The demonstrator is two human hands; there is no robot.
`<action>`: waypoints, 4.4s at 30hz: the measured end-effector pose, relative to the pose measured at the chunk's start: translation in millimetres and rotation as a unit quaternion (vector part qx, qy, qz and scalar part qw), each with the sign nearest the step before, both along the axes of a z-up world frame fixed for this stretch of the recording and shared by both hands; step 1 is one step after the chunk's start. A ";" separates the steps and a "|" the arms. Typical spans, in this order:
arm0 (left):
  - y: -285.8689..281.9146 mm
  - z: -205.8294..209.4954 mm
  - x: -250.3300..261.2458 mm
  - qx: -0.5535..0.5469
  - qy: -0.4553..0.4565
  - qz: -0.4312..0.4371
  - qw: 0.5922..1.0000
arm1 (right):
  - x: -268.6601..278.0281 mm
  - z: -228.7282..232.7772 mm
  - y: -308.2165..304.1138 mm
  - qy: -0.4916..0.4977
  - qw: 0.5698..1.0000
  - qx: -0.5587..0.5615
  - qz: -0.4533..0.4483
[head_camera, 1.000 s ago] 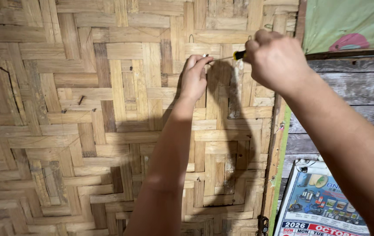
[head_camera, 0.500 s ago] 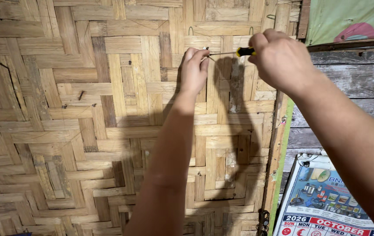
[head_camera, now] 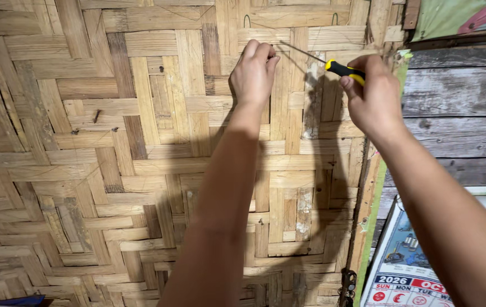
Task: The person uses a hammer to tap a screw into a woven bamboo wall, then switches to a screwdriver to tighten the screw. The person repeats the process with a second screw nearby.
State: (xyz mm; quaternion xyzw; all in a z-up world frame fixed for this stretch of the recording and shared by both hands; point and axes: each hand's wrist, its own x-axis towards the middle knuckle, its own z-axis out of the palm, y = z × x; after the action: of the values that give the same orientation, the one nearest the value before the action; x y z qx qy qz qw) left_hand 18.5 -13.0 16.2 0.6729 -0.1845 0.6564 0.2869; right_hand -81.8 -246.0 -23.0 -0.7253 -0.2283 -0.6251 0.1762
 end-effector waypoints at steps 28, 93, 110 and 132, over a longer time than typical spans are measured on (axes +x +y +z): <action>10.2 -9.8 30.9 0.042 -0.066 -0.057 0.995 | 12.1 -22.7 -19.8 -0.017 0.994 -0.078 -0.072; 18.9 -11.9 10.1 0.066 0.055 -0.150 0.985 | -77.2 76.4 67.9 0.014 0.960 -0.170 -0.222; 9.5 -10.5 19.9 0.041 0.031 -0.112 0.992 | -98.2 56.8 54.1 -0.088 0.939 -0.248 -0.223; 11.3 8.0 4.5 0.026 0.123 -0.022 0.992 | -52.0 82.3 61.4 0.063 0.979 -0.145 -0.129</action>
State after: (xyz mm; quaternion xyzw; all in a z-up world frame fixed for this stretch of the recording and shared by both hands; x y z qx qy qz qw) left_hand 23.0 -1.7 24.1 0.7512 -0.1795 0.5576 0.3041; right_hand -133.8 -184.7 59.3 -0.8046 -0.2098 -0.5555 0.0009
